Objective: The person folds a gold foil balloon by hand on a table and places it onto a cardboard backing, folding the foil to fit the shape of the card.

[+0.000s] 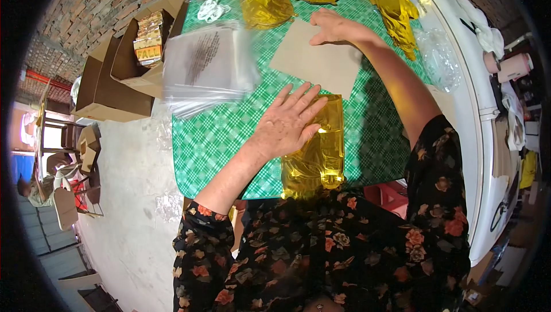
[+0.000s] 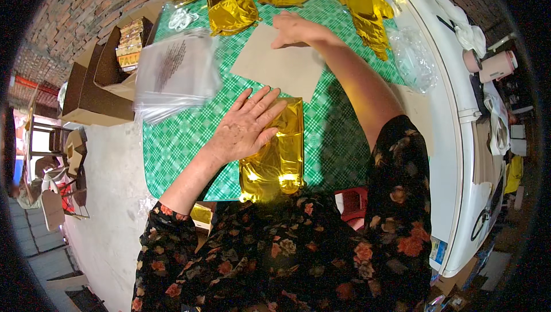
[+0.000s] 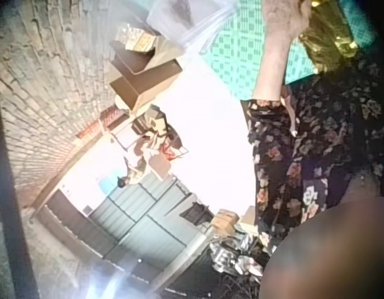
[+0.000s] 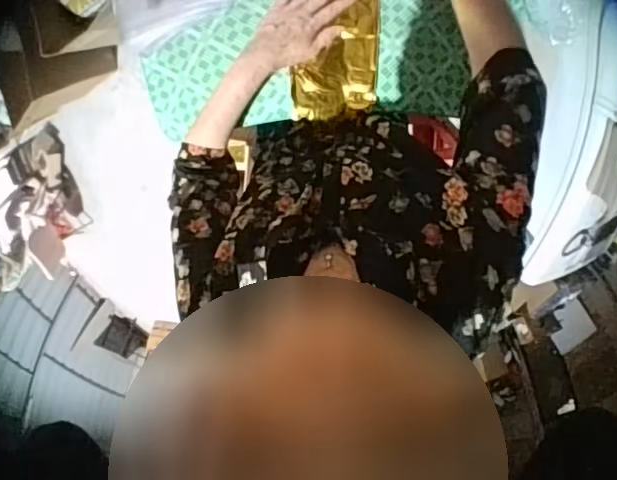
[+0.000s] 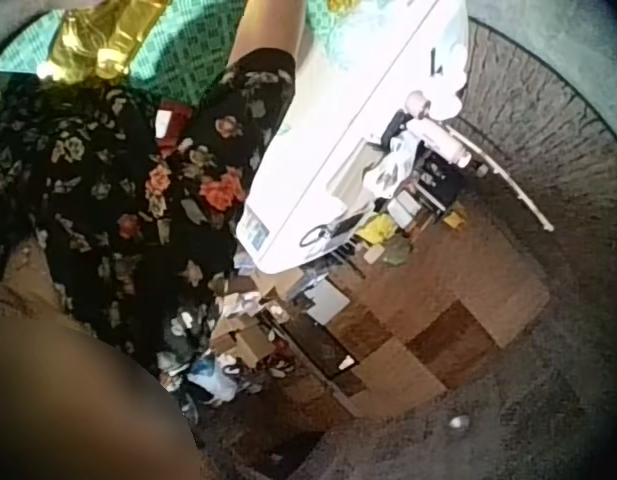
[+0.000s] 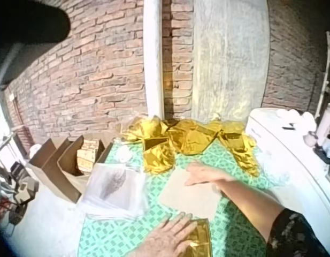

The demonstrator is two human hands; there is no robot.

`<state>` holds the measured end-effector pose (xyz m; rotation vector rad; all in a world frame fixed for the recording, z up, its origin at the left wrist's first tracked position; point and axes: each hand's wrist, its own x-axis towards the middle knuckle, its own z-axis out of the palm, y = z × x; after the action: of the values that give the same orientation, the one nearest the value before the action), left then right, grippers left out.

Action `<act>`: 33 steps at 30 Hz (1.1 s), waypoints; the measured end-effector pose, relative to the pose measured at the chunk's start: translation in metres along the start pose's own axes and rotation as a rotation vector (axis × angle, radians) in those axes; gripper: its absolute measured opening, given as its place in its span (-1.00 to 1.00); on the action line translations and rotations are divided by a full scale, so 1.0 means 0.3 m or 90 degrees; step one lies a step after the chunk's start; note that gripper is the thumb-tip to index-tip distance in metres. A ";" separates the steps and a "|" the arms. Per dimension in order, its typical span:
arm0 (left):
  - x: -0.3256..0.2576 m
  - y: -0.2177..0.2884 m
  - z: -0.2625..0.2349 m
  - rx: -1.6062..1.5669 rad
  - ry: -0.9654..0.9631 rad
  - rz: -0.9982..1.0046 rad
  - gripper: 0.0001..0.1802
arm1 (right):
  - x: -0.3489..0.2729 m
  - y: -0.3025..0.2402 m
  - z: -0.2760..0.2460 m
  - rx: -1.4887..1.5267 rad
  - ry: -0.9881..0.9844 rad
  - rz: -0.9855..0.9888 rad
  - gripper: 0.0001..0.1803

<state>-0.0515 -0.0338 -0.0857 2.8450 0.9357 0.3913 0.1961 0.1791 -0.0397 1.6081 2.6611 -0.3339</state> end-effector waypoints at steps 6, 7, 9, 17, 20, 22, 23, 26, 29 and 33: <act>-0.007 0.001 0.000 -0.008 0.003 -0.007 -0.30 | 0.009 -0.055 -0.019 0.098 -0.023 0.080 -0.30; -0.006 0.001 -0.001 -0.008 0.003 -0.006 -0.30 | 0.012 -0.064 -0.008 0.098 -0.023 0.081 -0.30; 0.002 0.000 -0.004 -0.005 0.003 -0.001 -0.30 | 0.019 -0.067 0.026 -0.034 0.124 0.143 -0.35; -0.007 -0.007 0.003 -0.020 0.022 0.003 -0.28 | 0.041 -0.057 0.021 -0.022 0.074 0.116 -0.42; -0.002 -0.001 0.003 -0.025 0.021 0.004 -0.28 | 0.059 -0.028 0.033 -0.001 0.077 0.145 -0.41; -0.001 0.005 0.002 -0.029 0.018 0.003 -0.28 | 0.062 -0.013 0.039 0.009 0.061 0.160 -0.39; -0.003 0.006 0.001 -0.026 0.015 0.000 -0.28 | 0.063 -0.017 0.041 0.026 0.089 0.160 -0.38; -0.007 0.006 -0.003 -0.011 0.002 -0.007 -0.30 | 0.053 -0.010 0.030 0.109 0.089 0.171 -0.42; -0.011 0.002 0.002 0.002 -0.005 -0.009 -0.30 | 0.039 -0.007 0.047 0.170 0.127 0.157 -0.54; -0.005 -0.002 0.001 0.006 -0.006 -0.005 -0.30 | 0.036 0.044 0.012 0.121 0.246 0.097 -0.69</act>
<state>-0.0528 -0.0342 -0.0863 2.8489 0.9494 0.3739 0.2022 0.1936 -0.0467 2.1144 2.8189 -0.3081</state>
